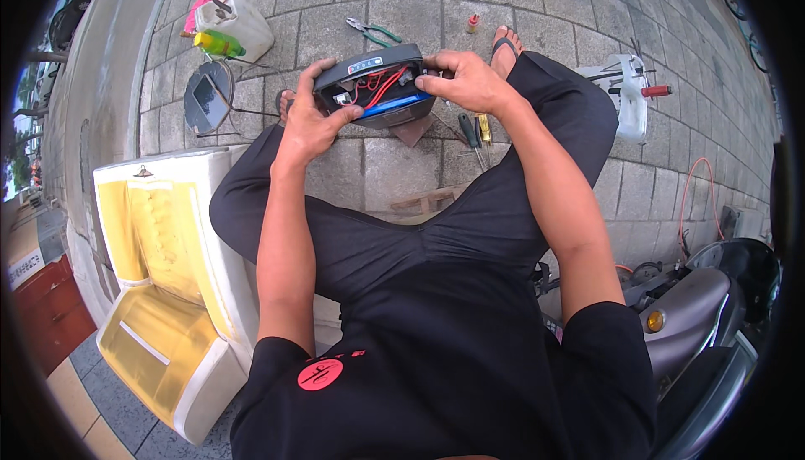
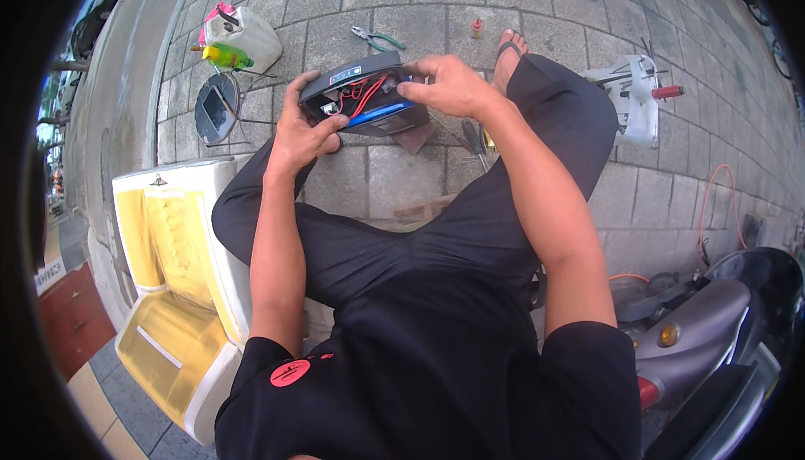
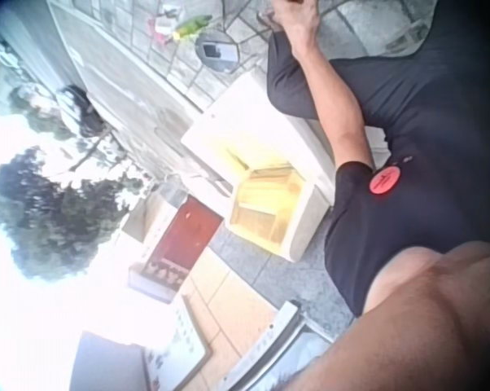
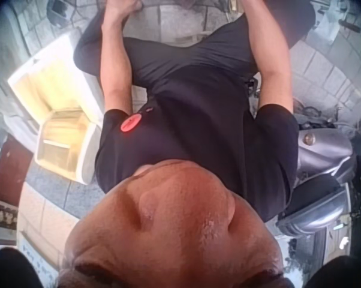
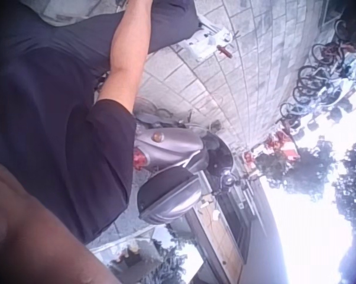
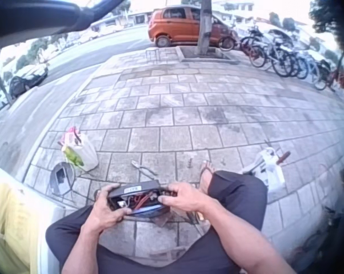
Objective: The person sits on a low stool and works on a small black electronic device. They open the casing, manipulate internal wires, and use a screwdriver to tighten screws on the device's cover.
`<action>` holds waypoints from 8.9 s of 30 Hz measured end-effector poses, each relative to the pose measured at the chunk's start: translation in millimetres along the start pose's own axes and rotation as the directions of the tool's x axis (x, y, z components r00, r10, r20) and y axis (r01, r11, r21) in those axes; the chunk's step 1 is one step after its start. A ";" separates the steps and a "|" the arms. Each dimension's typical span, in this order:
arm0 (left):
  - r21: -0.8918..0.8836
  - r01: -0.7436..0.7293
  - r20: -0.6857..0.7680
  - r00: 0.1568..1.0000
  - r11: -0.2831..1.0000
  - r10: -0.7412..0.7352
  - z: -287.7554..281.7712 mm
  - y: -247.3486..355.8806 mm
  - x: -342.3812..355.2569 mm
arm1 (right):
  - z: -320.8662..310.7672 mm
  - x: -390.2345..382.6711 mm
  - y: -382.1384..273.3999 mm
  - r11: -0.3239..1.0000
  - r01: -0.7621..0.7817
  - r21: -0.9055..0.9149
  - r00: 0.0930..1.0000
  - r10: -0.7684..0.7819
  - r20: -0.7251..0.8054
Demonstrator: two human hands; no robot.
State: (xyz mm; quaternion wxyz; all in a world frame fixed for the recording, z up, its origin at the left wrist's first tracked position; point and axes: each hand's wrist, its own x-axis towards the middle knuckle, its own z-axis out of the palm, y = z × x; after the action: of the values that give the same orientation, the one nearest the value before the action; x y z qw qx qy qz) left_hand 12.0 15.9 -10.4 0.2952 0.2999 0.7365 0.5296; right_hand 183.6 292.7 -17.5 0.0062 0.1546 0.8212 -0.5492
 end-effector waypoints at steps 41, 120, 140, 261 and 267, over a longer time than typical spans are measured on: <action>0.231 0.000 -0.036 0.999 0.973 0.008 -5.9 19.1 -5.4 | -4.2 11.8 -6.9 0.960 -0.056 0.276 0.998 0.061 -0.007; 0.748 -0.409 0.334 0.913 0.523 0.236 33.5 101.9 36.6 | -16.6 14.9 -6.0 0.980 0.189 -0.060 0.979 -0.183 0.087; 0.650 -0.508 0.356 0.861 0.565 0.364 55.4 92.2 50.8 | -8.9 6.0 12.8 0.967 0.226 -0.120 0.972 -0.216 0.088; 0.681 -0.458 0.395 0.887 0.572 0.239 54.8 92.3 59.7 | 44.5 -30.3 0.1 0.931 0.169 0.323 0.909 -0.020 -0.417; 0.677 -0.450 0.396 0.890 0.583 0.227 53.1 92.2 57.8 | 38.3 -29.2 1.8 0.938 0.178 0.298 0.922 -0.053 -0.382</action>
State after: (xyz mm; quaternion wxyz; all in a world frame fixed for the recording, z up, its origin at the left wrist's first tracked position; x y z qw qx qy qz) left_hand 26.6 115.4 57.0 0.1325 0.5988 0.7697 0.1771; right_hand 205.8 251.5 -29.1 -0.2066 0.2043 0.7129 -0.6382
